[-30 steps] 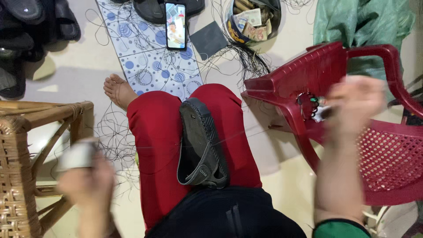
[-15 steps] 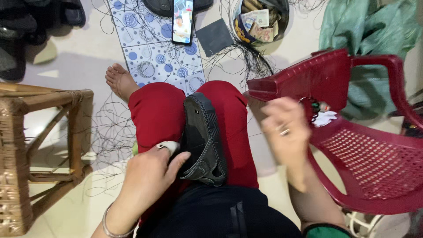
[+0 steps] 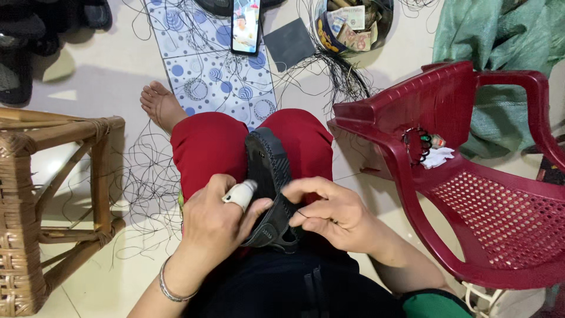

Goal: The person sits on the floor and sews a black slip-on shoe using a needle and thread. They repeatedly push the needle through the sole and pull the thread to stitch the shoe while holding it on their lap.

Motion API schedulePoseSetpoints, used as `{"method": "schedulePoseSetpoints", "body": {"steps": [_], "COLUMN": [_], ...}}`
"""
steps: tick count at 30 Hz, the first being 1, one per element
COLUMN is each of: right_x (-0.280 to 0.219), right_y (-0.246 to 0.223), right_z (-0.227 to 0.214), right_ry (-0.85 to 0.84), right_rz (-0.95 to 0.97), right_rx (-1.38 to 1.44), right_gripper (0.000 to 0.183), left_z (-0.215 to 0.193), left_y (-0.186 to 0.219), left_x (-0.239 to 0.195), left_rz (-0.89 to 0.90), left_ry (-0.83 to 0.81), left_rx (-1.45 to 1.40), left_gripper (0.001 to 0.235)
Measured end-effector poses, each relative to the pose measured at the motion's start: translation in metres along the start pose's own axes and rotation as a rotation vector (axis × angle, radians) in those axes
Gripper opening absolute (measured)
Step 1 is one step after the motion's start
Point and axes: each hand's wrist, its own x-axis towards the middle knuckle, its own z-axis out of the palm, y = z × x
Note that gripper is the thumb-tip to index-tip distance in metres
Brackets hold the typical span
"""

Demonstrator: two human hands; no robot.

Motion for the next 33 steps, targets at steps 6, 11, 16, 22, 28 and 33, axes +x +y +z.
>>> {"method": "schedulePoseSetpoints", "body": {"steps": [6,11,16,22,28,33], "right_x": [0.015,0.012,-0.025,-0.034,-0.014,-0.008], "right_y": [0.047,0.041,0.05,0.026,0.015,0.006], "right_z": [0.038,-0.014,-0.07,-0.045,-0.036,-0.034], "right_ry": [0.428,0.337,0.475,-0.13,-0.353,-0.356], "right_rz": [-0.134,0.073,0.403,0.192,0.17,0.111], "right_rx": [0.813,0.538,-0.142,-0.531,-0.768,-0.905], "right_gripper": [0.058,0.041,0.048,0.055,0.05,0.05], "left_z": [0.01,-0.023,-0.048,-0.032,0.008,0.009], "left_y": [-0.009,-0.023,-0.076,0.001,0.019,0.024], "left_x": [0.002,0.01,-0.028,0.002,0.0,0.0], "left_rz": [0.091,-0.058,-0.467,-0.112,-0.032,-0.008], "left_ry": [0.26,0.057,0.254,0.224,-0.049,-0.064], "left_rx": [0.083,-0.545,-0.443,-0.53,-0.491,-0.539], "left_gripper": [0.057,0.012,0.019,0.039,0.042,0.045]}}
